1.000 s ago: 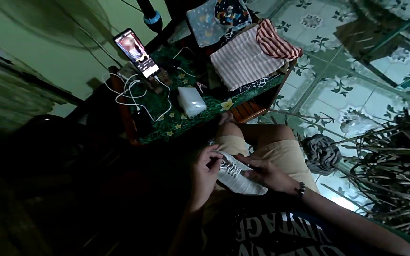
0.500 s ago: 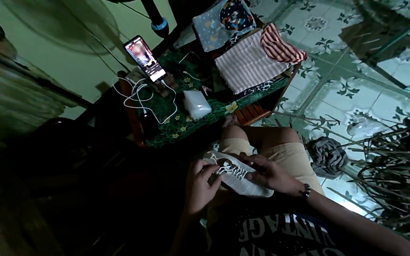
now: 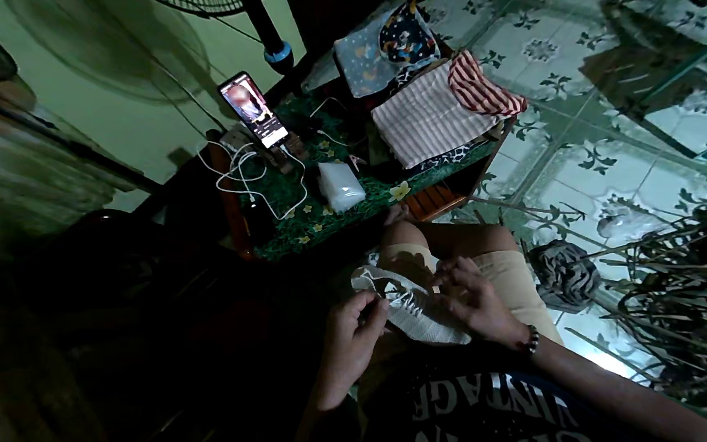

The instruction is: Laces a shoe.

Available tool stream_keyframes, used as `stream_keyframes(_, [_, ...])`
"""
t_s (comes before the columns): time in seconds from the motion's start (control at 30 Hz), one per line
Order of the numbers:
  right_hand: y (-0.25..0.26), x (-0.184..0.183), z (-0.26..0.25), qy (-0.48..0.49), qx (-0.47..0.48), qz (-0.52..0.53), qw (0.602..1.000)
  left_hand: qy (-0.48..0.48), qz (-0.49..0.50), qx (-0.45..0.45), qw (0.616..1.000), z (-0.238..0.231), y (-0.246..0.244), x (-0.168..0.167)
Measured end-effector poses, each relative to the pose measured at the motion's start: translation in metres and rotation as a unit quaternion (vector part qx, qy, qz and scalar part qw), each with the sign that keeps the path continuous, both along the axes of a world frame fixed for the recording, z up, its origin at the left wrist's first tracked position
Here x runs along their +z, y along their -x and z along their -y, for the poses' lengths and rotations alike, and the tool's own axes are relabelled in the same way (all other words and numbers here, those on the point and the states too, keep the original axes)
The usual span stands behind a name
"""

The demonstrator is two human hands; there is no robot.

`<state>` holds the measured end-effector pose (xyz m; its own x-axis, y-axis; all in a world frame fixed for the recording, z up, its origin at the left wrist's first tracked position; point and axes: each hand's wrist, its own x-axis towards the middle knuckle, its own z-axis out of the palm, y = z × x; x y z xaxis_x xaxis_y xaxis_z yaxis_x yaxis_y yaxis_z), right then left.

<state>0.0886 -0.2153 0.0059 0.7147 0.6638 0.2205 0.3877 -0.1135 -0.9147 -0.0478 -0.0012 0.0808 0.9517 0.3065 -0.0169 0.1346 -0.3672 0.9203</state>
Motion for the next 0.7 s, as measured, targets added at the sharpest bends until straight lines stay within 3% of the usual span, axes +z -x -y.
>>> stream_keyframes(0.07, [0.002, 0.01, 0.001, -0.055, 0.037, -0.029, 0.997, 0.054, -0.008, -0.002, 0.998, 0.004, 0.001, 0.006])
stream_keyframes(0.13, [0.01, 0.028, 0.0, -0.077, 0.126, -0.165, 0.975, 0.121, -0.009, -0.011, 0.993, 0.007, 0.002, 0.011])
stream_keyframes(0.27, [0.023, 0.046, -0.014, 0.019, 0.253, -0.414, 0.874, 0.201, -0.008, -0.034, 0.979, 0.017, 0.003, 0.015])
stream_keyframes(0.43, [0.029, 0.041, -0.03, -0.015, 0.206, -0.596, 0.776, 0.24, -0.006, -0.055, 0.969, 0.026, 0.009, 0.012])
stream_keyframes(0.57, [0.029, 0.042, -0.037, -0.014, 0.149, -0.623, 0.768, 0.221, -0.042, -0.092, 0.97, 0.021, 0.013, 0.013])
stream_keyframes(0.7, [0.03, 0.044, -0.042, -0.007, 0.122, -0.617, 0.778, 0.138, -0.092, -0.161, 0.973, 0.022, 0.014, 0.007])
